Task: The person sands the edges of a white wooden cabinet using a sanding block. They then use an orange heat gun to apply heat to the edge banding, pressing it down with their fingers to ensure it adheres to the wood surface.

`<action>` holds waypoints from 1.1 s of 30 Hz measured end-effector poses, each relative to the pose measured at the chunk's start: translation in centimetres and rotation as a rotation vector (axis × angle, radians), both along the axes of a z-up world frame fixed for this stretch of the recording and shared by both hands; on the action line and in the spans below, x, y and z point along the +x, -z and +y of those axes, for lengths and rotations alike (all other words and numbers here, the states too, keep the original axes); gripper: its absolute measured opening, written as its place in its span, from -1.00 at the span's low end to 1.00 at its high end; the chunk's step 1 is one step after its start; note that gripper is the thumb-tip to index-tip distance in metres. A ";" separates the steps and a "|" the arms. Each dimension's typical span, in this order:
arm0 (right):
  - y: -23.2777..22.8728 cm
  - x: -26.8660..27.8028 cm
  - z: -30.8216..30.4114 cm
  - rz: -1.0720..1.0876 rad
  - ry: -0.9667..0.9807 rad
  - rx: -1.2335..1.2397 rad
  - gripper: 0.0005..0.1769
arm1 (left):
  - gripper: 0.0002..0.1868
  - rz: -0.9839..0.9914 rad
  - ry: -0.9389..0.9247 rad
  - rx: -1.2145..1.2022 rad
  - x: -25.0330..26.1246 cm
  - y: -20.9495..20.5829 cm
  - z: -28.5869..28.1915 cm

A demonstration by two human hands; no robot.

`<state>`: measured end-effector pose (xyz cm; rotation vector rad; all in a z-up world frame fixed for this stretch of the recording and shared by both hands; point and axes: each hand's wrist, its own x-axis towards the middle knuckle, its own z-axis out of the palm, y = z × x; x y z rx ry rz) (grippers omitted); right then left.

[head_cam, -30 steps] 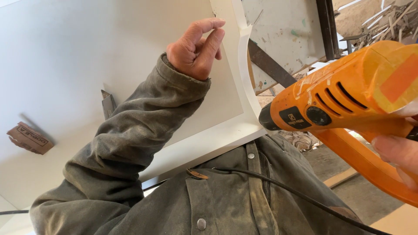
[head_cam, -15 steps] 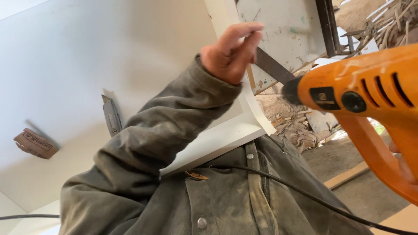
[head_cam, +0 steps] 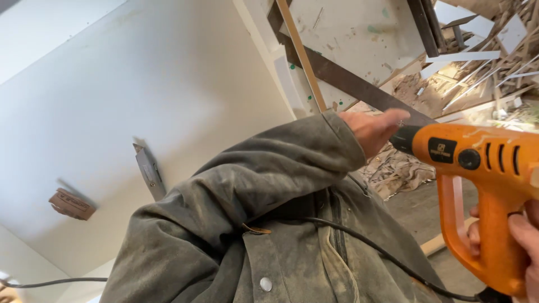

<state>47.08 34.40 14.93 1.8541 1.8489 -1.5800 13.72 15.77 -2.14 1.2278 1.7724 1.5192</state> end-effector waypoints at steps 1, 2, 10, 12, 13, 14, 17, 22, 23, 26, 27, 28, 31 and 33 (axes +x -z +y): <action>0.6 -1.9 -3.1 0.007 0.017 -0.006 -0.53 | -0.67 0.004 0.124 -0.146 -0.4 -0.5 0.1; 0.3 -3.6 -6.1 0.014 0.033 -0.012 -0.53 | -0.59 0.009 0.249 -0.292 -0.9 -1.1 0.2; 0.2 -7.6 -9.3 0.147 0.150 0.048 -0.57 | -0.63 0.220 0.022 -0.008 -0.2 1.0 -1.0; 0.1 -7.5 -9.4 0.126 0.162 0.049 -0.61 | -0.67 0.263 -0.049 0.089 -1.0 1.4 -1.3; 0.2 -7.6 -9.4 0.136 0.155 0.051 -0.60 | -0.65 0.323 0.043 0.077 -1.8 2.1 -1.2; 0.3 -7.7 -9.5 0.145 0.149 0.053 -0.59 | -0.63 0.382 0.136 0.067 -2.6 2.8 -1.2; 0.8 -7.4 -9.3 0.179 0.149 0.041 -0.57 | -0.57 0.736 0.144 0.089 -5.1 4.1 -1.6; 0.7 -8.5 -9.7 0.098 0.100 0.081 -0.54 | -0.37 0.990 0.074 0.085 -7.6 3.2 -2.2; 0.8 -8.2 -9.8 0.059 0.095 0.082 -0.51 | -0.36 1.018 0.069 0.077 -7.7 3.0 -2.2; 1.0 -8.0 -10.0 0.124 0.119 0.034 -0.43 | -0.38 0.982 0.099 0.028 -7.4 3.3 -2.4; 1.0 -8.4 -10.4 0.121 0.118 0.033 -0.43 | -0.38 0.980 0.097 0.027 -6.7 4.2 -2.1; 0.9 -8.7 -10.8 0.100 0.154 0.044 -0.45 | -0.42 0.923 0.113 0.024 -6.0 5.0 -1.8; 1.0 -9.0 -11.5 0.138 0.210 0.065 -0.50 | -0.44 0.746 0.107 0.048 -4.0 4.2 -2.0; 1.5 -8.8 -11.6 0.201 0.230 0.076 -0.51 | -0.42 0.631 0.087 0.075 -3.3 2.5 -2.2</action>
